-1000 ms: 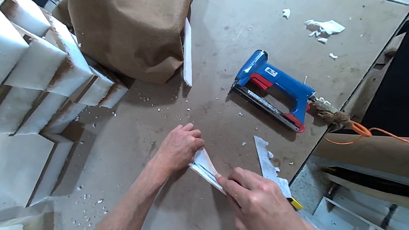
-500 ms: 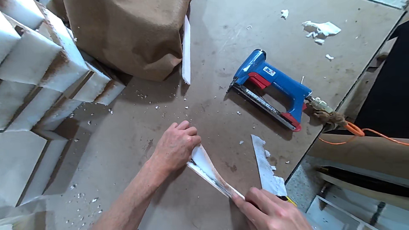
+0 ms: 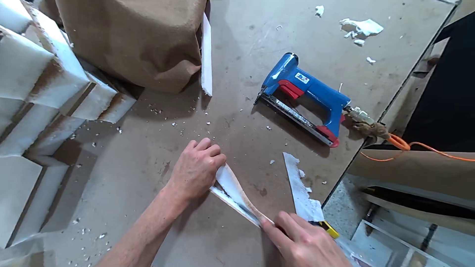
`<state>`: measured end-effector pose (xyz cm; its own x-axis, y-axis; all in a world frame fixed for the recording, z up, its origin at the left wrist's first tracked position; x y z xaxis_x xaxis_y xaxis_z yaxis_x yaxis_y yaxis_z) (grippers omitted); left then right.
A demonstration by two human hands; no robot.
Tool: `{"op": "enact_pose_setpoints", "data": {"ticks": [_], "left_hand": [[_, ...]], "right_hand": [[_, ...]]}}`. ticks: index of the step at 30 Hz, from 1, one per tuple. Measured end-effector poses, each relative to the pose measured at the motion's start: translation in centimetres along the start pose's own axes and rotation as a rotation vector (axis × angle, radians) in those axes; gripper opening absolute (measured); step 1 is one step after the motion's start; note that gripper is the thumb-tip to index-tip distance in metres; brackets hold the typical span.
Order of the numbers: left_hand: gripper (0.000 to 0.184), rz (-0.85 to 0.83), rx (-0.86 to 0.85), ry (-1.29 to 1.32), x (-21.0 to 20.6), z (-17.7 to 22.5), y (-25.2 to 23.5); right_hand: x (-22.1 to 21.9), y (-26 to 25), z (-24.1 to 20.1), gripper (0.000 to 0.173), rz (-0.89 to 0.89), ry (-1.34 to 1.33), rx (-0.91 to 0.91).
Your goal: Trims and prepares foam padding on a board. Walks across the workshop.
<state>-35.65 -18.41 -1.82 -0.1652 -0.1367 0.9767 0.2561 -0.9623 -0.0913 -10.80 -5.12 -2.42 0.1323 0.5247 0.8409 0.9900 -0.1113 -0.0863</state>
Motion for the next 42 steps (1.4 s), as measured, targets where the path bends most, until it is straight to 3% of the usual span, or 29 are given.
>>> {"op": "enact_pose_setpoints", "data": {"ticks": [4,8,11,13,16,19,22,25,32,36,42], "left_hand": [[0.014,0.048,0.037,-0.039,-0.1,0.5,0.3],[0.01,-0.012,-0.01,0.006,0.5,0.7,-0.2],[0.021,-0.202,0.038,0.3,1.4,0.8,-0.1],[0.028,-0.422,0.127,0.48,1.8,1.0,-0.3],[0.028,-0.585,0.163,0.536,1.2,1.2,-0.8],[0.022,-0.558,0.064,0.412,1.0,1.8,-1.9],[0.022,-0.486,0.077,0.292,-0.1,2.7,-2.3],[0.021,-0.339,0.104,0.277,-1.5,2.9,-1.6],[0.018,-0.27,0.077,0.289,-1.8,2.7,-1.4],[0.018,-0.206,0.079,0.275,-2.1,2.9,-1.3],[0.019,0.045,0.224,0.223,-2.1,2.8,-1.2]], "right_hand": [[4.5,2.0,0.0,0.02,0.097,-0.03,-0.031],[3.1,0.4,0.0,0.027,0.164,-0.069,-0.01],[3.1,0.7,-0.1,0.02,0.186,-0.126,-0.024],[4.8,1.5,0.3,0.015,0.147,-0.189,-0.072],[6.8,1.8,0.5,0.014,0.095,-0.256,-0.129],[6.7,1.1,-0.1,0.016,0.155,-0.23,-0.099],[5.0,-0.2,-0.4,0.026,0.19,-0.159,-0.072],[1.4,-2.1,0.4,0.038,0.082,-0.164,-0.071],[-3.6,-4.6,1.3,0.031,-0.017,-0.119,-0.004],[-2.3,-2.1,1.6,0.033,-0.072,-0.076,-0.01],[2.7,5.4,2.4,0.024,0.049,0.015,0.014]]}}
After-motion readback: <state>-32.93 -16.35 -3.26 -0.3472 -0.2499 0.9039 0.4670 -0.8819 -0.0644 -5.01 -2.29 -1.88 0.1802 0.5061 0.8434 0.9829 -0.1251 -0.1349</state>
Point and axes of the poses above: each hand's wrist, its own y-axis away from the middle knuckle, its own x-axis out of the back of the hand, z = x × y, the point moved 1 cm from there along -y, towards the middle knuckle, and after that the axes turned 7 degrees about z, right-handed, at the moved point
